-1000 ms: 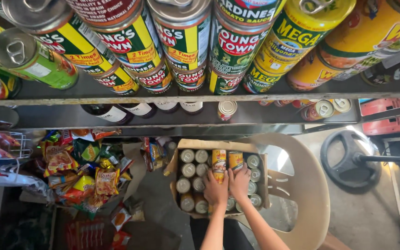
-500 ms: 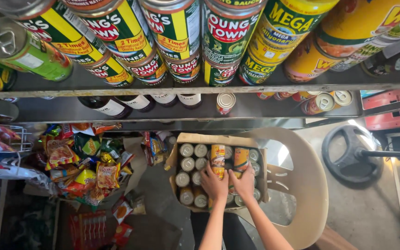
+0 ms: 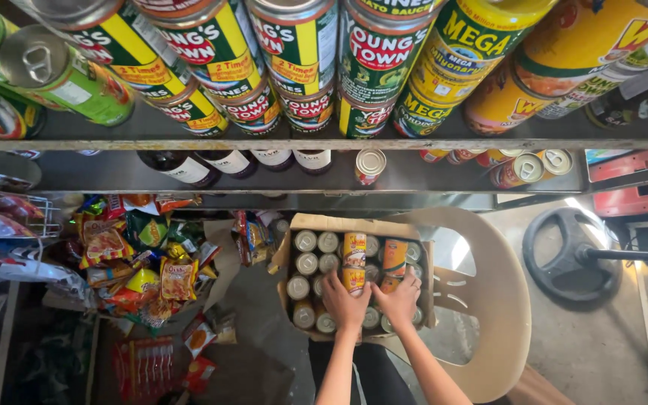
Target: Organizing and stocking canned goods on grocery store shelves.
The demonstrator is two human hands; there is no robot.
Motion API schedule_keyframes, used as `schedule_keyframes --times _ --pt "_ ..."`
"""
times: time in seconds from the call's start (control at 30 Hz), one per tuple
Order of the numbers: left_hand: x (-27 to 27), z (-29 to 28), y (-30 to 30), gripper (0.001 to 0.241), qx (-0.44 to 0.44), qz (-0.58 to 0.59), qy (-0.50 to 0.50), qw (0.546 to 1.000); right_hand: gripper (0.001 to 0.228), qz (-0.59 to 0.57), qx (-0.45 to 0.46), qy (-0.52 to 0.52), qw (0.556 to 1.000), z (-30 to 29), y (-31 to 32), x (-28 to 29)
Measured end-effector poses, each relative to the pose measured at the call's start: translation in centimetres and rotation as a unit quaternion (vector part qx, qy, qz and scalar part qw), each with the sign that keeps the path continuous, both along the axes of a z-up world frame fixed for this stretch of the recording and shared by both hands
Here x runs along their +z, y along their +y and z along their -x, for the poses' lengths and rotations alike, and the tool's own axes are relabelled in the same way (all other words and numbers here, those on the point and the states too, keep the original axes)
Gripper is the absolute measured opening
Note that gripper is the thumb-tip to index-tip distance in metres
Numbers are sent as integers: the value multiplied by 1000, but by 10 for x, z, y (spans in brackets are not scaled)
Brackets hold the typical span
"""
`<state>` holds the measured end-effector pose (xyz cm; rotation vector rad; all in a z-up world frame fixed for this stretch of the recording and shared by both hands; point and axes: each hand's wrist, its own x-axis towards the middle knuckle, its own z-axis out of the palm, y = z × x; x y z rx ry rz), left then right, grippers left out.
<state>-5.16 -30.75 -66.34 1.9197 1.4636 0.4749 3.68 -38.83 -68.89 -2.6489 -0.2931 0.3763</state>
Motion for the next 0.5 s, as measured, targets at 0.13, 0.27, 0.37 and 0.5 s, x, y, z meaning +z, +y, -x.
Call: schedule_keyframes --times 0.13,0.27,0.37,0.5 --pt "-10 9 -2 86 7 -6 -8 1000 124 -7 -10 25 1000 2 -3 19" --pt "17 14 -7 60 9 -91 -77 993 123 54 -46 53 996 10 -9 35" --pt "90 -12 22 29 -50 -142 -180 972 97 -47 21 -51 997 -12 8 65" --pt "251 -32 60 5 -158 -144 -347 913 29 -349 138 -51 926 -32 50 218"
